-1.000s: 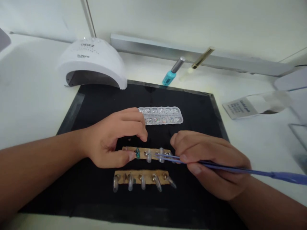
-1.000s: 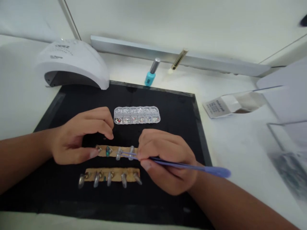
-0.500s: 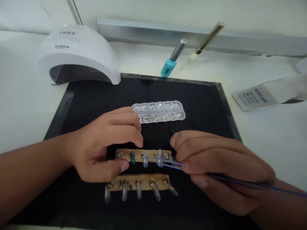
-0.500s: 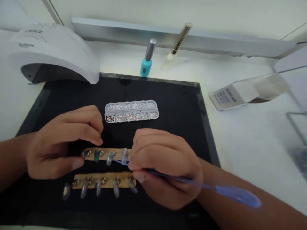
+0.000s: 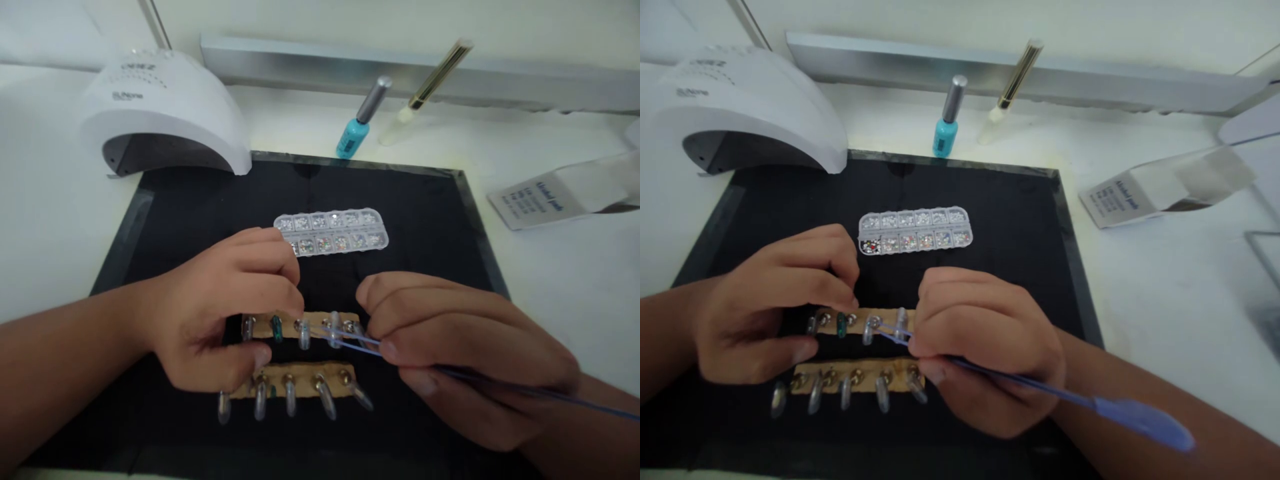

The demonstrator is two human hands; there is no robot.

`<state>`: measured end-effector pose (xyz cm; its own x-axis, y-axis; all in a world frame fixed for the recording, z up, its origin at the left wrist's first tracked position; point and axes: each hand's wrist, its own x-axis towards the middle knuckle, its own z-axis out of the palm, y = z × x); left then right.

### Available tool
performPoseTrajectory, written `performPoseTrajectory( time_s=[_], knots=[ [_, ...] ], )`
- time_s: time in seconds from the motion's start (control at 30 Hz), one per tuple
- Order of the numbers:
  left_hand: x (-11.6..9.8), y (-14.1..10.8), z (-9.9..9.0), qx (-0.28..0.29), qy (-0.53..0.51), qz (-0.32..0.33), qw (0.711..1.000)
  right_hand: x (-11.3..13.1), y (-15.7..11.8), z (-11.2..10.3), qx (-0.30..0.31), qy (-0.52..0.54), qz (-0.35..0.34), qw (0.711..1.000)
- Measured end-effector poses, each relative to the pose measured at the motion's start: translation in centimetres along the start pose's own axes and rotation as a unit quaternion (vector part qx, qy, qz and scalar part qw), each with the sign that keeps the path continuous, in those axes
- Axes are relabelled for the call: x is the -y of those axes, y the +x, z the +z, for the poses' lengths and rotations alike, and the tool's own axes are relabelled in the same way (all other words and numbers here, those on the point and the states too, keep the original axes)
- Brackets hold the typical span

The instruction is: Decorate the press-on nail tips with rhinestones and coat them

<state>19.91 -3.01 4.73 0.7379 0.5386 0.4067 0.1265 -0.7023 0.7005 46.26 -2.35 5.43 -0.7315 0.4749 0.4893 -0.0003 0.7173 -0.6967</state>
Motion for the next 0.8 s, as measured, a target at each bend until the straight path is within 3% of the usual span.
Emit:
performPoseTrajectory(
  time_s=[0.8],
  knots=[
    [-0.30,0.01,0.26,0.044,0.031,0.013,0.998,-0.07,-0.04,-0.24,0.011,-0.014,-0.008,1.000]
  ],
)
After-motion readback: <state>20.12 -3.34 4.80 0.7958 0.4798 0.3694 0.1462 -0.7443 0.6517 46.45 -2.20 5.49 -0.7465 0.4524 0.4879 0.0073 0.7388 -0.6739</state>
